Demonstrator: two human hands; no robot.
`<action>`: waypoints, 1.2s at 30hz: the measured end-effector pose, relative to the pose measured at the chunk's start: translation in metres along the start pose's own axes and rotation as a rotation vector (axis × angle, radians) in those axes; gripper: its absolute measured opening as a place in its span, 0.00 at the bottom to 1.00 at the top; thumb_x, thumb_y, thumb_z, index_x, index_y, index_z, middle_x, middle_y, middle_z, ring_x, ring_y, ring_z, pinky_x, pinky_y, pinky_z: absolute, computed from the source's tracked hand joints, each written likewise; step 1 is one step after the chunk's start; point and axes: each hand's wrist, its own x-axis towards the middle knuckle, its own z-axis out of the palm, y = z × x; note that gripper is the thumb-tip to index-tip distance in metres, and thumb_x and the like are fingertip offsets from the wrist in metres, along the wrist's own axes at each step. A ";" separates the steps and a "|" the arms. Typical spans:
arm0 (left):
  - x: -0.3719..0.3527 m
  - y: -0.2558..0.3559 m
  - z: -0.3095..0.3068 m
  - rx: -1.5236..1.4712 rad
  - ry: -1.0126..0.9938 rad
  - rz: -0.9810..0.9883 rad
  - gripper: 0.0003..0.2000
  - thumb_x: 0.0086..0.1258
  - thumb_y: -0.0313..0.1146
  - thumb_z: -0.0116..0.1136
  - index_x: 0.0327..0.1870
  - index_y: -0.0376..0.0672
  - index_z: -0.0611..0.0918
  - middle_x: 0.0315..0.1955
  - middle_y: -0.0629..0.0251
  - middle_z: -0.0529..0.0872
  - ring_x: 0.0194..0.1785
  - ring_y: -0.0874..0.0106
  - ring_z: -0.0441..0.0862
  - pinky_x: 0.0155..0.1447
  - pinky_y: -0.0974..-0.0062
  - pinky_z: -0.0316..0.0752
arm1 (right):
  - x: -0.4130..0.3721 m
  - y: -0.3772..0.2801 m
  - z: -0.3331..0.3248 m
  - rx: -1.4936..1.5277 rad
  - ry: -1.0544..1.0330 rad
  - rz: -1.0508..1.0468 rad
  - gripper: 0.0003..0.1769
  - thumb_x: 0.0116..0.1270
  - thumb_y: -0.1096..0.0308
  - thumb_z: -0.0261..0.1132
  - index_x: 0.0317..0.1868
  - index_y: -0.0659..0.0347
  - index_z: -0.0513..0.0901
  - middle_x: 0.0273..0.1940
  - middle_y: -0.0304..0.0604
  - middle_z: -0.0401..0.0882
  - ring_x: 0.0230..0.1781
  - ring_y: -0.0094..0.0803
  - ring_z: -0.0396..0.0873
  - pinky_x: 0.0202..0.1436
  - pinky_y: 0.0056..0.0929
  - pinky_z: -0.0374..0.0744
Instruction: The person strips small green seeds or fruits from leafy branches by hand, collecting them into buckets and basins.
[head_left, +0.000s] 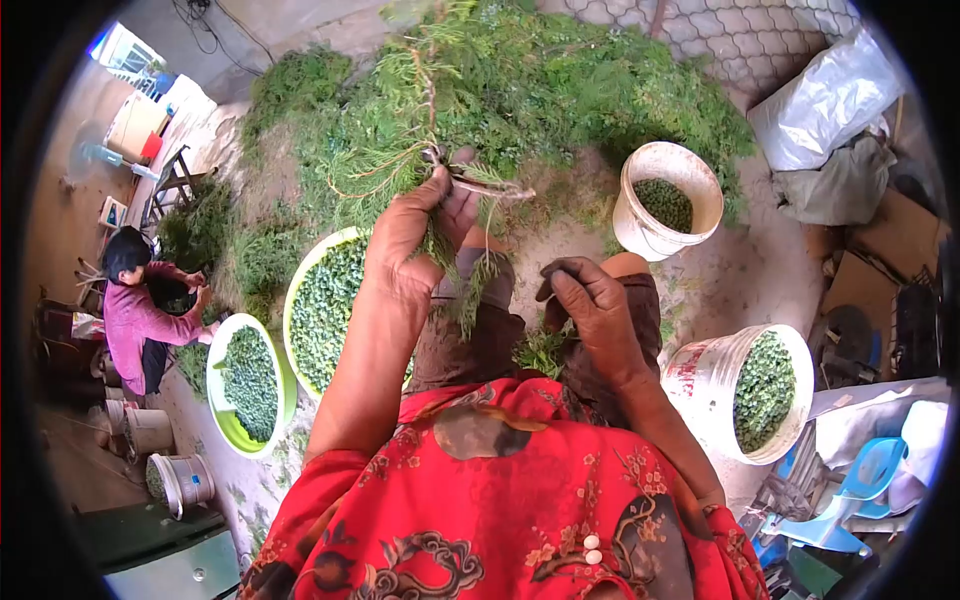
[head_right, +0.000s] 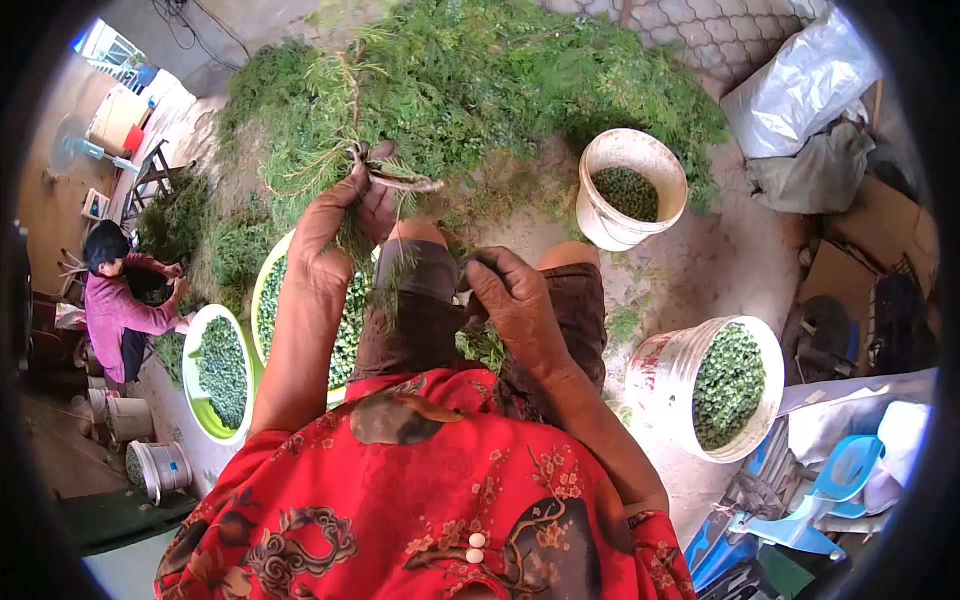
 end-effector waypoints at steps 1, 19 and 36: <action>0.008 0.002 -0.014 -0.099 -0.079 -0.044 0.12 0.72 0.27 0.42 0.53 0.37 0.71 0.49 0.58 0.80 0.43 0.72 0.81 0.49 0.73 0.80 | -0.002 -0.002 0.005 -0.003 -0.003 -0.003 0.14 0.68 0.62 0.58 0.48 0.63 0.74 0.32 0.32 0.76 0.29 0.16 0.73 0.31 0.16 0.73; -0.001 0.027 -0.026 0.092 0.300 0.239 0.08 0.68 0.27 0.52 0.44 0.35 0.77 0.39 0.57 0.84 0.35 0.71 0.82 0.39 0.75 0.80 | 0.007 0.013 0.049 0.046 -0.297 0.378 0.12 0.66 0.62 0.58 0.41 0.63 0.77 0.30 0.35 0.76 0.24 0.22 0.74 0.26 0.21 0.73; -0.071 0.031 -0.110 1.578 0.422 1.096 0.09 0.57 0.21 0.56 0.39 0.41 0.80 0.37 0.58 0.82 0.39 0.61 0.80 0.44 0.64 0.73 | 0.010 0.022 0.009 -0.235 -0.059 0.196 0.17 0.63 0.70 0.59 0.52 0.64 0.71 0.39 0.40 0.76 0.28 0.22 0.79 0.26 0.20 0.76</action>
